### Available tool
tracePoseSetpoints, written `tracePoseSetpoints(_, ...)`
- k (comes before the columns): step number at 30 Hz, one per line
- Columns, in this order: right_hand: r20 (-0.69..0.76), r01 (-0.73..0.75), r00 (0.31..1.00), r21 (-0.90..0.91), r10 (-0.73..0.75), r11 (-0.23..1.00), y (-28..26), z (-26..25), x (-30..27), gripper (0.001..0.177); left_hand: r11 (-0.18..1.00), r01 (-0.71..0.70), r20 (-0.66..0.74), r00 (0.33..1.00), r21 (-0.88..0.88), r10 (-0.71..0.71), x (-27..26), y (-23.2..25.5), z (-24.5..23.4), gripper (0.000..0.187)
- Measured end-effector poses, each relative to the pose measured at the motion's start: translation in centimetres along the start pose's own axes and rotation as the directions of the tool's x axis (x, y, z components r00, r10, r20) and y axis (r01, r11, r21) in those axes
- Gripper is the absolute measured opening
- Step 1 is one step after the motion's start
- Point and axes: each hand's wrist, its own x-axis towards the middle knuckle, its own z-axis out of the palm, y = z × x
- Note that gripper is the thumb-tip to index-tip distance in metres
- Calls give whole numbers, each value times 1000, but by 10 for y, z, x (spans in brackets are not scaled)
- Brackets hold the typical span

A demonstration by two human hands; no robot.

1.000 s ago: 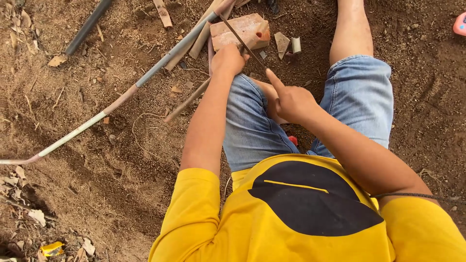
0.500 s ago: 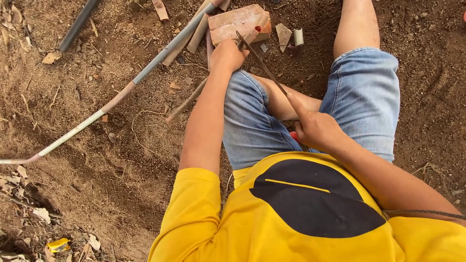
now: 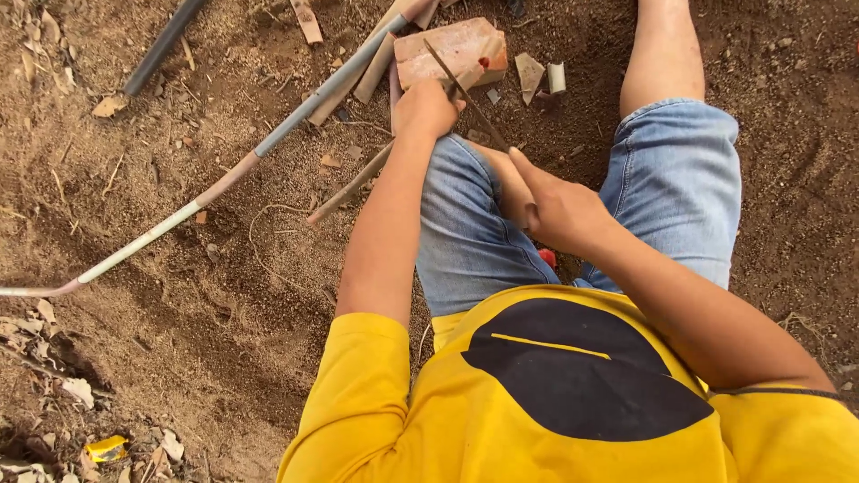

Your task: The person files the end of a PVC pipe segment with a metal file while sitting on the ground.

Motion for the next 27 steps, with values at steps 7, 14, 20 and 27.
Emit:
tracePoseSetpoints(7, -4, -69, 998, -7, 69, 998, 12, 12, -39, 82, 991, -38, 4, 999, 128, 38, 15, -8, 16, 38)
tracePoseSetpoints(14, -19, -4, 1000, -116, 2, 993, -5, 1, 32, 90, 993, -109, -141, 983, 35, 113, 2, 0, 5, 26)
tracePoseSetpoints(20, -27, 47, 998, -24, -48, 999, -7, 1, 5, 87, 1000, -20, -61, 998, -6, 20, -4, -6, -1, 33)
tracePoseSetpoints(27, -37, -57, 998, -11, 57, 998, 20, 12, -50, 81, 1000, -4, -28, 1000, 12, 4, 3, -1, 1, 29)
